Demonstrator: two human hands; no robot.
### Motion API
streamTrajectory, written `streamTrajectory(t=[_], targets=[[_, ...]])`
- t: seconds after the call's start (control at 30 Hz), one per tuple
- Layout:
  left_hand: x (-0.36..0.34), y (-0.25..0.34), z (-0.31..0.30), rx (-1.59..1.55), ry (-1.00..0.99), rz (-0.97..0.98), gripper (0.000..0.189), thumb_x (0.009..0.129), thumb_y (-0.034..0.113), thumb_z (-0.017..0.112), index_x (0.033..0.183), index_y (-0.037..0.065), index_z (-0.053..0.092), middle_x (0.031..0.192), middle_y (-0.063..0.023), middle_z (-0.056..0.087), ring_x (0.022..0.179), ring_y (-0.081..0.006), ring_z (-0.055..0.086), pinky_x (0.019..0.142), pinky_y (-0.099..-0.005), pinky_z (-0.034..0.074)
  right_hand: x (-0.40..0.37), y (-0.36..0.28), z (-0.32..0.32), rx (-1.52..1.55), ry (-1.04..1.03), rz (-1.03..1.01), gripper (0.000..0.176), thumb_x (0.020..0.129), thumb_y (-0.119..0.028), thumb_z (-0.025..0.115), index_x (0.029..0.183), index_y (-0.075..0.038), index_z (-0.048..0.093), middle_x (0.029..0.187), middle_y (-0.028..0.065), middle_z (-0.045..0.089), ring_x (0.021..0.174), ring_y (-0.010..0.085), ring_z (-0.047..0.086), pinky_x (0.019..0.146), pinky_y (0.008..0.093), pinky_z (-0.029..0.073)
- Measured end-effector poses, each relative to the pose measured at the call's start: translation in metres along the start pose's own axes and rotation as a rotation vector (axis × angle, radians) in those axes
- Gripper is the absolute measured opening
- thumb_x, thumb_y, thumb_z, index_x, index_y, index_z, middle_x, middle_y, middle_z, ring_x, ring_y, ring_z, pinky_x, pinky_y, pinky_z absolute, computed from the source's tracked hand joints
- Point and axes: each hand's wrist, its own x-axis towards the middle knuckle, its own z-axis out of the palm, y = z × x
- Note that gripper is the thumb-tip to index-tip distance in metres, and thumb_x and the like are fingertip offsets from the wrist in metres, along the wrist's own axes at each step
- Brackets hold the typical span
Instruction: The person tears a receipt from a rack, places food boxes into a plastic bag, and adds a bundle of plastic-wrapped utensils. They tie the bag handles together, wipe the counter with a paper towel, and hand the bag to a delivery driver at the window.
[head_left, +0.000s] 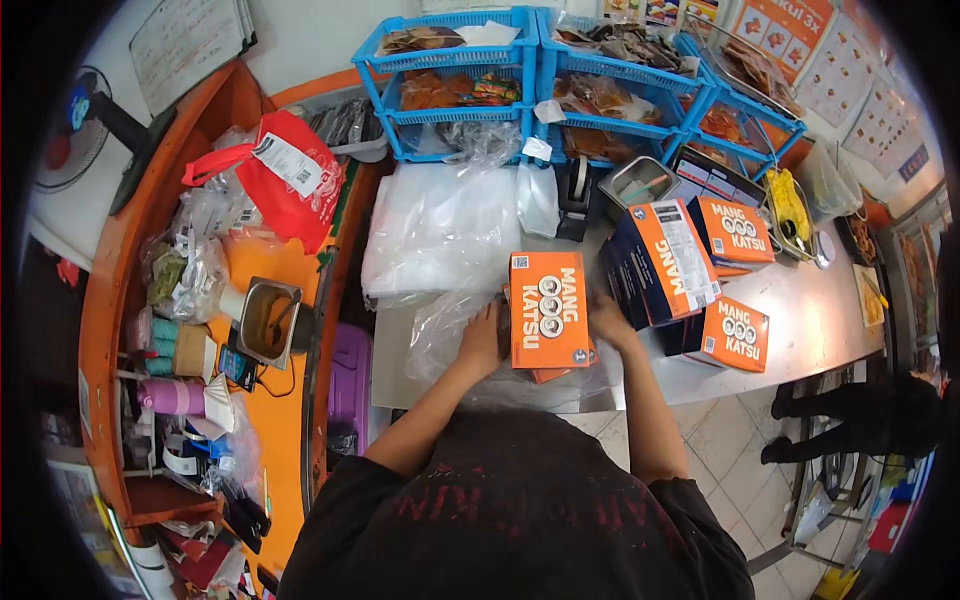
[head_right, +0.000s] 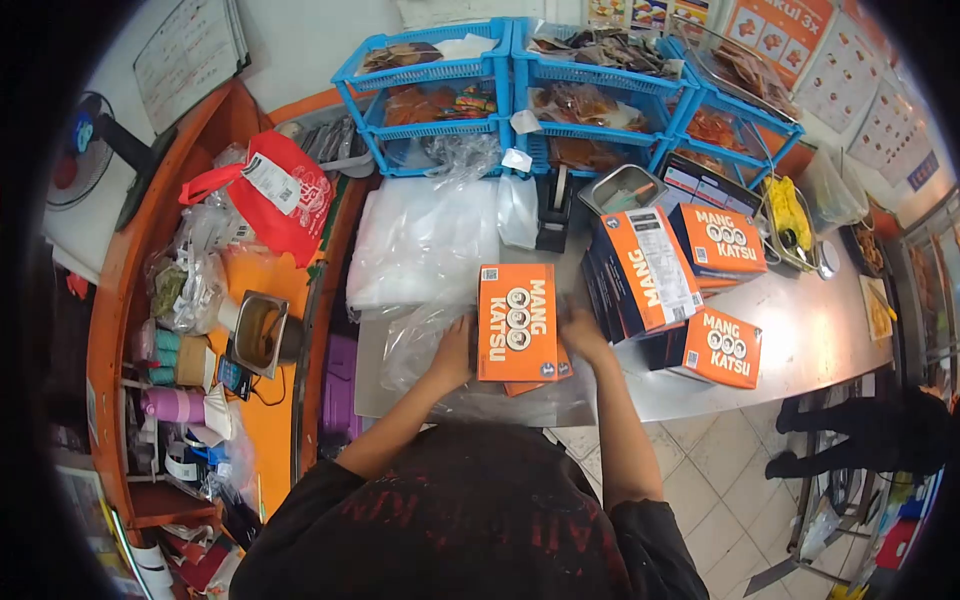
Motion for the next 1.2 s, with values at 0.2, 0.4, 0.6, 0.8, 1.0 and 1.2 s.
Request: streamTrajectory(t=[0.2,0.4,0.6,0.8,1.0,1.2], targets=[[-0.011,-0.001,-0.027,0.068,-0.256,-0.011,0.071,0.077,0.022,0.060,0.136,0.009,0.025,0.127,-0.0203,0.041,0.106,-0.0393,0.047,0.085,-0.0485,0.042,-0.035,0.020,0.010,0.107,-0.047,-0.006,0.034,0.084,-0.019,0.049,0.109,0.003,0.054,0.088,0.0240,0.062,0.086,0.0385,0.060,0.075,0.0398,0.047],[-0.010,0.024,-0.022,0.522,-0.341,-0.065,0.075,0.080,0.036,0.057,0.142,0.021,0.017,0.131,-0.0164,0.040,0.106,-0.0341,0.050,0.079,-0.0522,0.043,-0.038,-0.030,-0.023,0.170,0.262,-0.171,0.031,0.091,-0.017,0.041,0.111,0.003,0.054,0.105,0.0239,0.059,0.096,0.0319,0.058,0.083,0.0351,0.043],[-0.031,0.022,-0.031,0.429,-0.211,-0.099,0.076,0.068,0.029,0.070,0.131,0.004,0.035,0.128,-0.0148,0.041,0.109,-0.0308,0.047,0.088,-0.0404,0.039,-0.071,-0.056,-0.008,-0.219,0.288,-0.201,0.071,0.080,-0.046,0.057,0.130,0.000,0.037,0.128,0.0309,0.036,0.120,0.0427,0.031,0.098,0.0518,0.025],[-0.045,0.028,-0.044,0.417,-0.196,-0.136,0.067,0.061,0.032,0.076,0.115,0.004,0.049,0.121,-0.0139,0.048,0.108,-0.0291,0.047,0.094,-0.0397,0.032,-0.051,-0.061,-0.024,-0.117,-0.066,-0.191,0.086,0.072,-0.049,0.066,0.136,-0.006,0.030,0.127,0.0310,0.034,0.123,0.0446,0.023,0.099,0.0516,0.023],[-0.040,-0.007,-0.072,0.468,-0.463,-0.234,0.101,0.050,0.049,0.080,0.130,0.003,0.038,0.130,-0.0144,0.044,0.123,-0.0274,0.039,0.101,-0.0382,0.027,-0.100,-0.137,0.002,-0.343,0.132,-0.492,0.063,0.070,-0.037,0.069,0.120,-0.003,0.051,0.134,0.0262,0.030,0.125,0.0439,0.024,0.099,0.0565,0.022],[-0.044,-0.043,-0.076,0.474,-0.456,-0.280,0.115,0.047,0.056,0.079,0.135,0.002,0.028,0.135,-0.0183,0.039,0.127,-0.0299,0.035,0.106,-0.0414,0.024,-0.105,-0.134,0.049,-1.010,-0.052,-0.484,0.055,0.068,-0.032,0.070,0.117,-0.009,0.056,0.142,0.0242,0.021,0.132,0.0415,0.018,0.104,0.0564,0.018]])
